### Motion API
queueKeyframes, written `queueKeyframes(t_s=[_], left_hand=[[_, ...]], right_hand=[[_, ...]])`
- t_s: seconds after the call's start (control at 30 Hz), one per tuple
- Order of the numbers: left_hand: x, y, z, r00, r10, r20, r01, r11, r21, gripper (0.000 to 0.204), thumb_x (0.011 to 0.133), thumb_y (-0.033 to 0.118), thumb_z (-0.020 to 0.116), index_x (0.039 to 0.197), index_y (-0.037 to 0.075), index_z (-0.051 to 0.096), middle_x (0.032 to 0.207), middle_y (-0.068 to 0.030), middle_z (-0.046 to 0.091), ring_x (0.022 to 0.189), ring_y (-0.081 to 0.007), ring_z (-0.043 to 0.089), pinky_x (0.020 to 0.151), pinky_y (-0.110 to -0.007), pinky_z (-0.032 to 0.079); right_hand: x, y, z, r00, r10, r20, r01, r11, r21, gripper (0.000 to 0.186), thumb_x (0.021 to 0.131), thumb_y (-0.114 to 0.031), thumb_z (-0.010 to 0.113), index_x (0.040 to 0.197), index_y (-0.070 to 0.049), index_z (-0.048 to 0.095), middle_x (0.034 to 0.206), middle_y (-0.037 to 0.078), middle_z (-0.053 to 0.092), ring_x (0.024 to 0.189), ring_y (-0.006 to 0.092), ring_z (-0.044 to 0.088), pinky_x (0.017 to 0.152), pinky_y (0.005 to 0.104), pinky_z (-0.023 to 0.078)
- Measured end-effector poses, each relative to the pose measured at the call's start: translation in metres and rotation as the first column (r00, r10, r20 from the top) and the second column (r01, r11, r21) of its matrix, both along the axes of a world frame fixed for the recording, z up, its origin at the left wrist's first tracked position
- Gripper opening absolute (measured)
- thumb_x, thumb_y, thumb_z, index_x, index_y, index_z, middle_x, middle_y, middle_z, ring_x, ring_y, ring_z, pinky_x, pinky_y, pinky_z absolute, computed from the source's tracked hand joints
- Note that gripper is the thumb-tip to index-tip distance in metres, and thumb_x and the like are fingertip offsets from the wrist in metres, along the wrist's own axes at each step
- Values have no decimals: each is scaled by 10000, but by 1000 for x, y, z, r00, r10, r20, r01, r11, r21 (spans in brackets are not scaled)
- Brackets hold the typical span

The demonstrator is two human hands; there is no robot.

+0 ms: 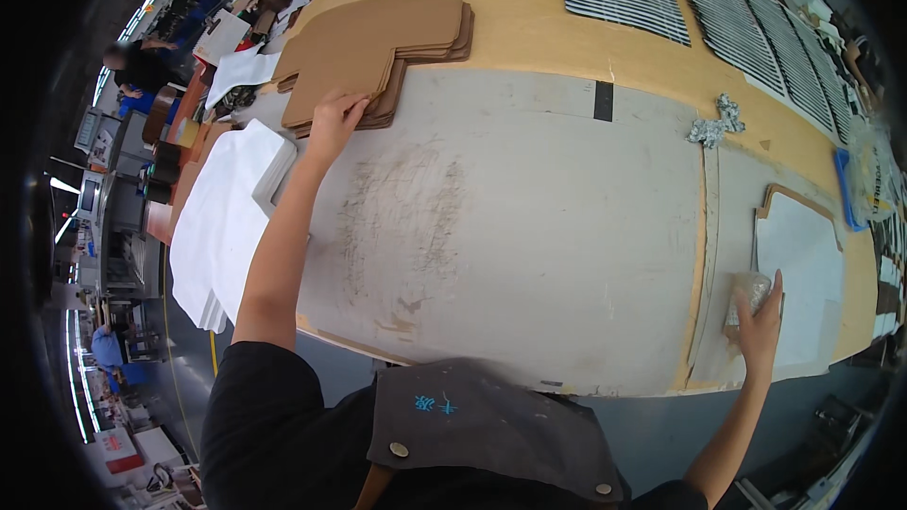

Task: The recorder is gluing and layering material onto leather or synthetic panels in a workshop.

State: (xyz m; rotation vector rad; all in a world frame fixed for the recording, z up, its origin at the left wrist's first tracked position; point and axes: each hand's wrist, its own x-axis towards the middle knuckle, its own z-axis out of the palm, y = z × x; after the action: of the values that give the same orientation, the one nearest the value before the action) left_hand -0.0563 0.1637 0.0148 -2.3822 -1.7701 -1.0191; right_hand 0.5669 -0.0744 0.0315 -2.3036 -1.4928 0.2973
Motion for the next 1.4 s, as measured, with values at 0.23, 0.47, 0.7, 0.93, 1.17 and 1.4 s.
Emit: queueKeyframes(t_s=[0.23,0.47,0.7,0.93,1.17,1.4], left_hand=[[-11,14,4,969,91,231,-54,985,-162,156,759,72,727,858,-41,686,801,-141,680,646,-212,611,618,-335,477],[3,6,24,932,126,340,-26,959,-284,155,726,106,768,765,-20,686,701,-110,662,590,-172,580,568,-282,461],[130,-109,25,901,-287,326,401,838,-371,101,804,96,684,847,11,650,783,-124,656,631,-218,608,594,-297,486],[227,-198,-15,641,-525,560,723,657,-212,76,839,85,647,880,21,640,808,-123,649,652,-268,617,594,-341,493],[269,-219,-21,630,-493,600,734,631,-252,99,846,108,646,881,19,622,776,-111,622,660,-263,618,588,-346,493],[202,-199,-2,752,-439,492,575,802,-164,223,801,79,680,1010,20,629,927,-127,611,769,-295,602,672,-366,499]], right_hand=[[-29,-1,23,953,-32,-301,53,996,65,654,901,-300,593,1418,-9,320,1352,242,429,1262,331,428,1043,379,331],[-71,0,37,789,62,-612,97,970,222,594,932,-323,542,1402,-7,362,1335,180,450,1242,256,432,1052,349,313],[-73,4,20,393,185,-901,256,919,300,478,983,-310,483,1344,-3,423,1219,111,550,1088,158,543,903,299,457],[-95,38,50,-227,491,-841,271,861,430,505,950,-338,523,1316,-8,414,1246,189,521,1132,293,533,971,438,459],[-173,106,77,-355,577,-735,396,806,441,598,845,-265,689,1316,-33,403,1319,212,444,1228,362,440,1055,532,353],[-268,169,49,-554,335,-762,214,942,259,574,816,-230,722,1273,-49,426,1241,157,492,1202,321,453,1037,511,375]])
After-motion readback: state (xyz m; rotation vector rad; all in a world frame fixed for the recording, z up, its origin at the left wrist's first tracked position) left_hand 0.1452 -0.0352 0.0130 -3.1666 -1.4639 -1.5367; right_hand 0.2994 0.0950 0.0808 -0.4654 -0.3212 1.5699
